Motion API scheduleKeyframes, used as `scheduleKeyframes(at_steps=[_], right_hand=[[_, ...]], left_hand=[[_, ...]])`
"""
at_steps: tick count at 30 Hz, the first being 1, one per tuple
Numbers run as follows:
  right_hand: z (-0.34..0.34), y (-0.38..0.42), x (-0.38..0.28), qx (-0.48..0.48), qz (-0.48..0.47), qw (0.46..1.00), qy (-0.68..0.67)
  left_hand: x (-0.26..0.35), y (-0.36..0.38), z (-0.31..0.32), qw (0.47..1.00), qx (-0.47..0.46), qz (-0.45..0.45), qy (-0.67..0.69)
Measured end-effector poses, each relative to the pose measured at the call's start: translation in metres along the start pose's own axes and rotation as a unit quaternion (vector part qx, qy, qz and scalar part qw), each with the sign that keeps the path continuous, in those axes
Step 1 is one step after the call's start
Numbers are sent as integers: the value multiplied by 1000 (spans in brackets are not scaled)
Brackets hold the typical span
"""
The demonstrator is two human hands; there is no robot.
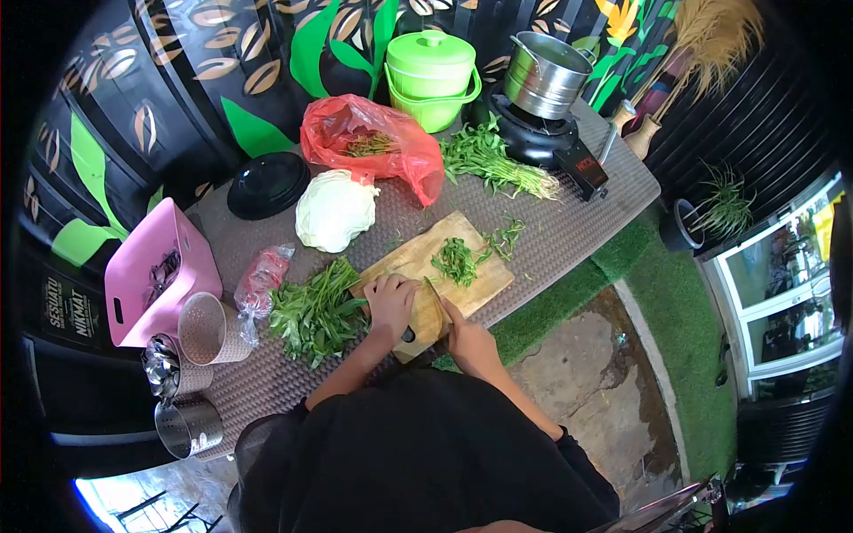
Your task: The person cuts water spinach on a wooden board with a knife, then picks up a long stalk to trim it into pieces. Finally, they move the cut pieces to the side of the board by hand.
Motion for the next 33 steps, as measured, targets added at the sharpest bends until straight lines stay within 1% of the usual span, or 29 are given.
scheduleKeyframes(at_steps=[4,10,13,15,18,22,24,25,27,28,31,33], right_hand=[[3,-2,3,1,0,1000,7],[12,-11,14,11,-8,1000,-26],[15,-16,24,39,-28,997,-57],[11,-15,26,44,-54,991,-115],[1,-13,30,22,-44,992,-115],[-1,-13,34,44,-34,994,-99],[-1,-13,32,63,-33,994,-78],[0,-12,31,63,-33,994,-78],[0,-9,28,47,-33,995,-83],[-1,-7,26,47,-33,995,-83],[-1,-2,24,55,-55,994,-75],[0,0,24,68,-70,993,-64]], left_hand=[[1,0,-1,1000,7,4,8],[1,0,0,1000,14,2,-6],[3,-1,-3,1000,-1,-7,9],[3,-1,-4,1000,-12,-12,23],[3,0,-5,999,-9,-10,40],[2,-2,-2,997,-18,-14,68],[3,-6,0,995,-2,-28,93],[3,-7,2,995,-2,-28,93],[3,-10,6,988,-21,-39,149],[4,-11,7,988,-21,-39,149],[8,-12,7,990,-12,-29,139],[9,-13,7,989,-23,-23,142]])
Point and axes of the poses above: each hand's wrist, its own y-axis away from the middle knuckle, its own z-axis out of the palm, x = y × z, the point moved 2 cm from there along -y, towards the middle knuckle, and after that the axes turned 7 degrees about -y, right-handed, at the moved point
